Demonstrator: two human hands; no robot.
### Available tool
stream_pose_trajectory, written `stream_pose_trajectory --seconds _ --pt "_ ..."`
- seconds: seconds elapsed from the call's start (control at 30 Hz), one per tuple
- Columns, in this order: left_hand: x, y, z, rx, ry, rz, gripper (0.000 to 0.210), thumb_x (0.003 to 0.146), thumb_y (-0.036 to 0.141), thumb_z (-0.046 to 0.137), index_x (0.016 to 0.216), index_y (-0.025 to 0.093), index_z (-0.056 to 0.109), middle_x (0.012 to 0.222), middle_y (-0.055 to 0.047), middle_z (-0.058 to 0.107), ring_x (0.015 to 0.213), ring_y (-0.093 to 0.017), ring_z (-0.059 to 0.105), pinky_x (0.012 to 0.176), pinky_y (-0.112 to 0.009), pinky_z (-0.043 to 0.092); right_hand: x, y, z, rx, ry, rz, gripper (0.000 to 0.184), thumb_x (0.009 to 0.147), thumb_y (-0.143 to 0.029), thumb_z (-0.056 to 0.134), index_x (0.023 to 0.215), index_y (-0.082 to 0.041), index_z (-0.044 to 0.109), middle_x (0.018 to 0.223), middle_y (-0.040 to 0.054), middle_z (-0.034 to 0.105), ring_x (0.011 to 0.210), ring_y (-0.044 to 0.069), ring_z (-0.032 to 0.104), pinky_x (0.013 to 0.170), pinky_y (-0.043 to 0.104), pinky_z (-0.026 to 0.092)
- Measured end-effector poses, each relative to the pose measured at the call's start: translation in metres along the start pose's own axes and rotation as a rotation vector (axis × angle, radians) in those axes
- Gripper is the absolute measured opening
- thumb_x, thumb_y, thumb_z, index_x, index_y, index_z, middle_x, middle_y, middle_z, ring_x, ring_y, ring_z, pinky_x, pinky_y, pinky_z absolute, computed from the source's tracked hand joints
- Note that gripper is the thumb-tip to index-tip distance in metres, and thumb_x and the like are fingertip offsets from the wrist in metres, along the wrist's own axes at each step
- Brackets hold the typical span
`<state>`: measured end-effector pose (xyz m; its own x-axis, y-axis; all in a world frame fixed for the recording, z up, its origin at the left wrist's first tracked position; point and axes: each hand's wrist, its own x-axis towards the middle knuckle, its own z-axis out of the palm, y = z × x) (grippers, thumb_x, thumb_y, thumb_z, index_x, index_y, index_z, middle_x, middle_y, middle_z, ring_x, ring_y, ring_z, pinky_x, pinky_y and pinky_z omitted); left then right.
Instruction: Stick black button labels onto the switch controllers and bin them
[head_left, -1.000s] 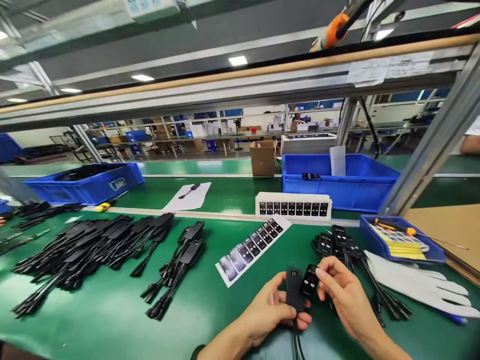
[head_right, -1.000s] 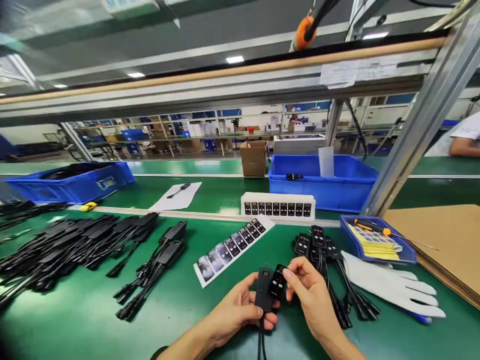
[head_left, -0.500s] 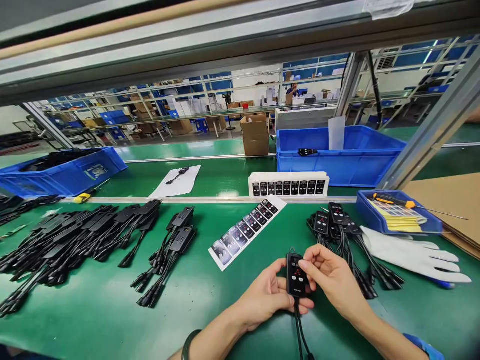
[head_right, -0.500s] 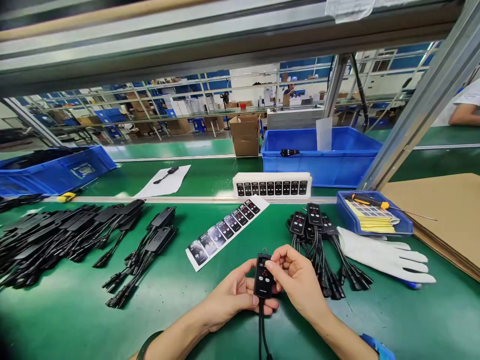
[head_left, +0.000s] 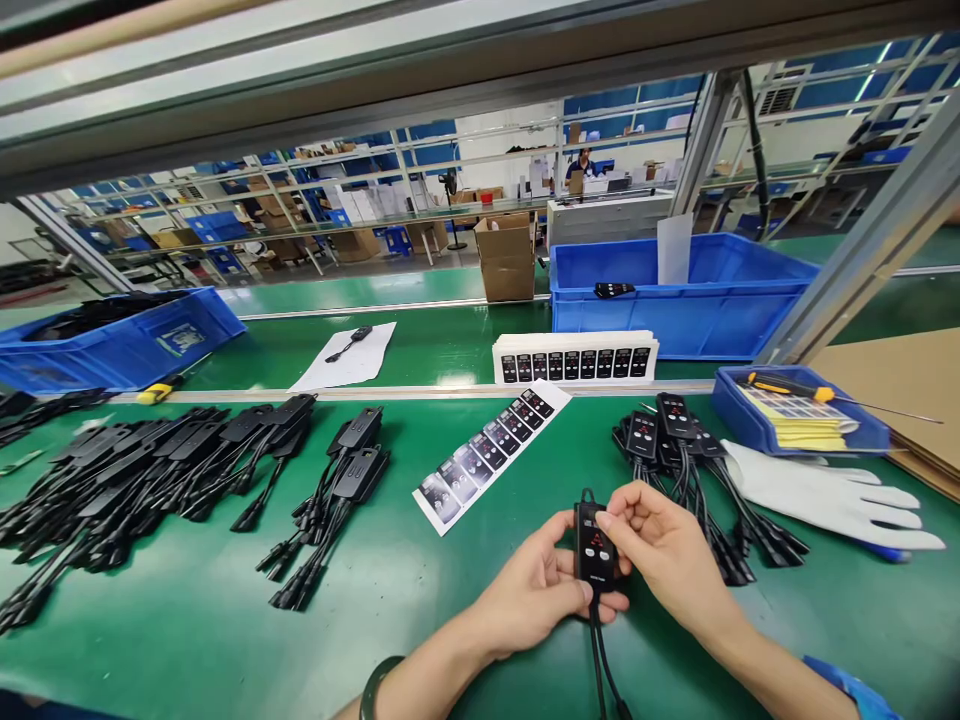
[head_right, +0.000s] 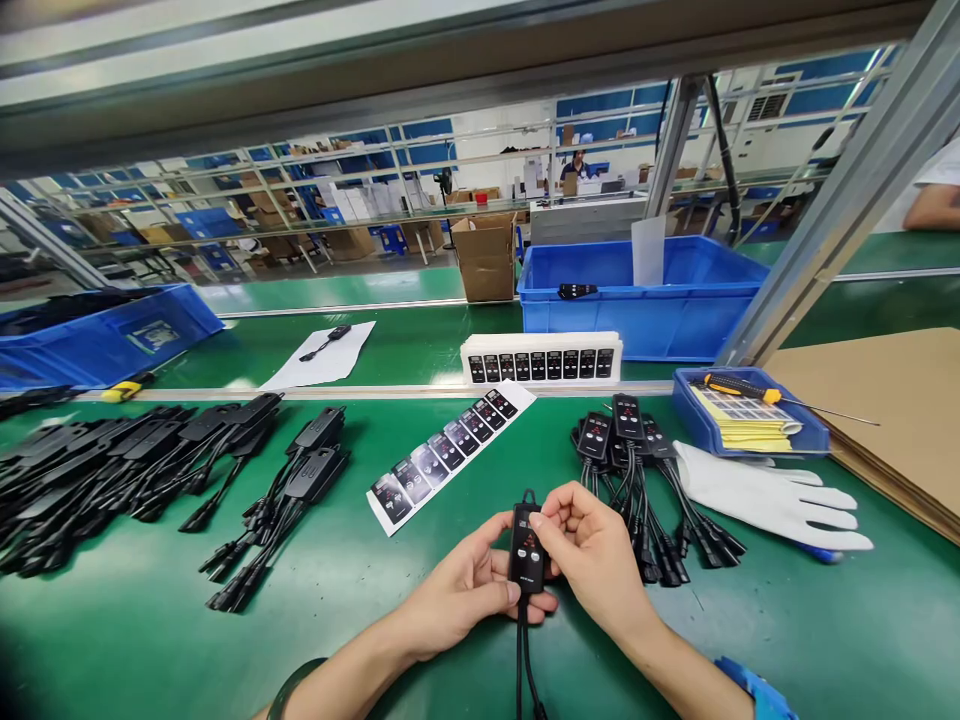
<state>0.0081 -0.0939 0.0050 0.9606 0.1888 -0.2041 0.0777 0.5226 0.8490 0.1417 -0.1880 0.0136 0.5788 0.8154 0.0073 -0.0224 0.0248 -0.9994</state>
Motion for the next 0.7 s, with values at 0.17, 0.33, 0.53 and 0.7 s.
stream_pose_trajectory --seconds 0.17,0.33,0.53,0.7 --pt "0.001 -0.002 0.000 0.013 0.001 0.006 0.061 0.072 0.023 0.072 0.126 0.022 0.042 0.110 -0.013 0.064 0.089 -0.022 0.068 0.079 -0.033 0.051 0.001 0.000 0.000 -0.002 0.013 0.007 0.032 0.073 -0.044 0.072 0.071 -0.018 0.053 0.055 -0.0050 0.050 0.043 0.008 0.046 0.039 0.017 0.040" --pt "0.002 -0.003 0.000 0.018 -0.009 0.029 0.059 0.074 0.025 0.071 0.125 0.022 0.042 0.106 -0.012 0.065 0.088 -0.020 0.068 0.079 -0.032 0.051 0.001 0.002 0.001 -0.023 0.034 0.009 0.033 0.072 -0.045 0.071 0.071 -0.018 0.053 0.055 -0.0046 0.050 0.042 0.008 0.045 0.038 0.017 0.039" --pt "0.000 -0.001 0.000 0.024 0.013 -0.007 0.057 0.071 0.020 0.070 0.121 0.019 0.043 0.102 -0.012 0.066 0.086 -0.022 0.068 0.078 -0.033 0.052 0.003 0.013 -0.002 -0.139 0.093 -0.065 0.028 0.075 -0.041 0.069 0.082 -0.021 0.051 0.059 -0.0061 0.045 0.050 0.011 0.045 0.043 0.019 0.043" --pt "0.001 0.004 -0.001 -0.060 0.008 -0.026 0.051 0.073 0.024 0.065 0.119 0.016 0.044 0.097 -0.014 0.068 0.081 -0.025 0.069 0.074 -0.036 0.053 0.005 0.020 -0.004 -0.232 0.004 -0.064 0.031 0.081 -0.041 0.061 0.103 -0.023 0.048 0.077 -0.0028 0.045 0.061 0.013 0.050 0.048 0.022 0.046"
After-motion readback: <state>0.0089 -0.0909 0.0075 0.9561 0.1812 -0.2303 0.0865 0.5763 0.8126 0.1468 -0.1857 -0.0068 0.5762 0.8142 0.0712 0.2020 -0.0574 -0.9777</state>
